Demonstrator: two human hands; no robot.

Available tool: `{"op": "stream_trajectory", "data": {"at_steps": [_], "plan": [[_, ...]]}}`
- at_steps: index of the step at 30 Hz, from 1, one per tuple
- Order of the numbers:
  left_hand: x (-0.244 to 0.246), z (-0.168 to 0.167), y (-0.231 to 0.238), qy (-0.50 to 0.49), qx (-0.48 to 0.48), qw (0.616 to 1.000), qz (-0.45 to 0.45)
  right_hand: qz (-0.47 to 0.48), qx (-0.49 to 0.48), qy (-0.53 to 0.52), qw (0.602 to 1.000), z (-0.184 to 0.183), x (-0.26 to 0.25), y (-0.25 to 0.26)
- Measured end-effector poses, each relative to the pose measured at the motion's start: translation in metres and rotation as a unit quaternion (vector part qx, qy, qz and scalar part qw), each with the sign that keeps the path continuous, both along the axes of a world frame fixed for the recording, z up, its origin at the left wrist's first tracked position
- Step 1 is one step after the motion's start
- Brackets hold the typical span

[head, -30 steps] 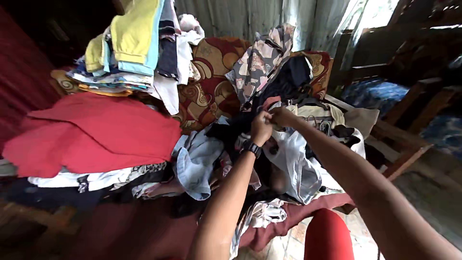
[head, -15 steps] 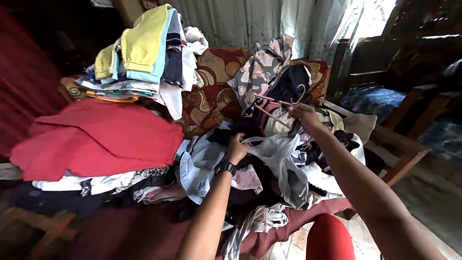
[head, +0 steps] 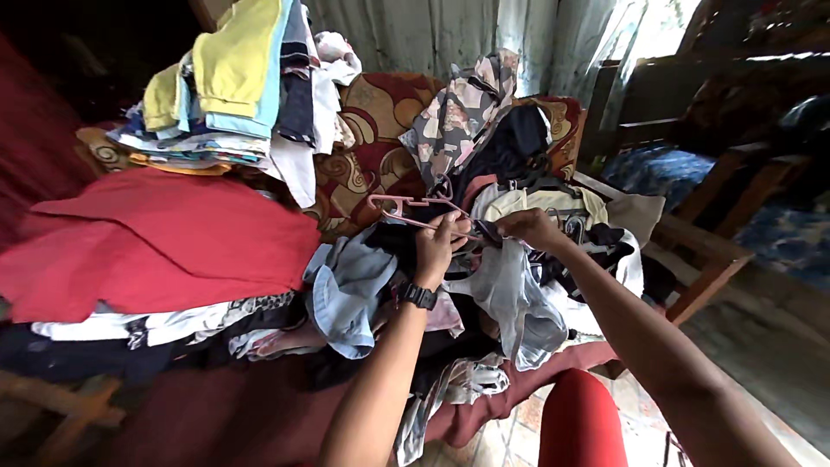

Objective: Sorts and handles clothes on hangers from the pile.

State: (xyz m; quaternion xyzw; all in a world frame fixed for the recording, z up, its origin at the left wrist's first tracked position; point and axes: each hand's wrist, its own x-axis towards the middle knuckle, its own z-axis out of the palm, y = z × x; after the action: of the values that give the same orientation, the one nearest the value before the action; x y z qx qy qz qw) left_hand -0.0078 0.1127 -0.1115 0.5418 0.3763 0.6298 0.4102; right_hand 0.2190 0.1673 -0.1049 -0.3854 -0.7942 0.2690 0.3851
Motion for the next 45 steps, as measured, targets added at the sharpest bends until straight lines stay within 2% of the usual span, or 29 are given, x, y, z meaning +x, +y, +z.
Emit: {"op": "stream_trajectory", "data": {"at_steps": [2,6,9,11,14,16,21,24,27,30,32,34,36,39,41,43,45], "plan": [[0.002,-0.001,0.001,0.001,0.0,1.0,-0.008,0.007,-0.013,-0.002,1.0,-0.007,-0.003,0.004],[0.015,0.003,-0.003,0.027,-0.003,1.0,-0.013,-0.03,0.026,0.024,0.999,-0.02,-0.017,0.024],[0.022,0.005,-0.006,0.059,0.009,0.998,-0.023,-0.081,0.027,0.045,0.995,0.002,-0.03,0.011],[0.024,0.009,-0.008,0.071,0.021,0.997,-0.038,-0.148,0.028,0.109,0.983,0.013,-0.029,0.012],[0.023,0.009,-0.012,0.048,0.047,0.997,-0.038,-0.253,-0.062,0.208,0.943,0.006,-0.008,0.027],[0.023,0.006,-0.012,0.02,0.061,0.998,-0.026,-0.281,-0.107,0.178,0.937,-0.008,0.006,0.028],[0.027,0.001,-0.002,-0.092,0.024,0.995,0.0,-0.23,-0.084,-0.011,0.97,-0.029,0.017,0.016],[0.031,-0.001,0.004,-0.156,-0.019,0.987,0.018,-0.191,-0.049,-0.071,0.978,-0.036,0.021,0.015],[0.034,0.001,0.007,-0.219,-0.055,0.973,0.041,-0.16,-0.022,-0.048,0.986,-0.031,0.022,0.006],[0.037,0.005,0.01,-0.272,-0.077,0.958,0.039,-0.126,0.027,-0.009,0.992,-0.048,0.017,0.007],[0.039,0.009,0.009,-0.278,-0.071,0.957,0.036,-0.143,0.017,0.026,0.989,-0.045,0.013,0.002],[0.041,0.013,0.004,-0.24,-0.05,0.969,0.038,-0.192,0.005,0.113,0.975,-0.016,0.011,-0.015],[0.041,0.015,-0.004,-0.186,-0.017,0.982,0.025,-0.183,0.076,0.135,0.971,0.01,0.012,-0.029],[0.051,0.016,-0.016,-0.124,0.026,0.991,-0.036,-0.115,0.202,0.02,0.972,0.025,0.011,-0.039],[0.061,0.013,-0.02,-0.056,0.056,0.995,-0.064,-0.093,0.225,-0.019,0.97,0.02,0.015,-0.042],[0.067,0.003,-0.018,0.093,0.074,0.99,-0.074,-0.095,0.183,-0.023,0.978,0.014,0.041,-0.043],[0.069,-0.014,-0.016,0.296,0.044,0.952,-0.069,-0.162,0.159,-0.033,0.973,0.012,0.087,-0.047]]}}
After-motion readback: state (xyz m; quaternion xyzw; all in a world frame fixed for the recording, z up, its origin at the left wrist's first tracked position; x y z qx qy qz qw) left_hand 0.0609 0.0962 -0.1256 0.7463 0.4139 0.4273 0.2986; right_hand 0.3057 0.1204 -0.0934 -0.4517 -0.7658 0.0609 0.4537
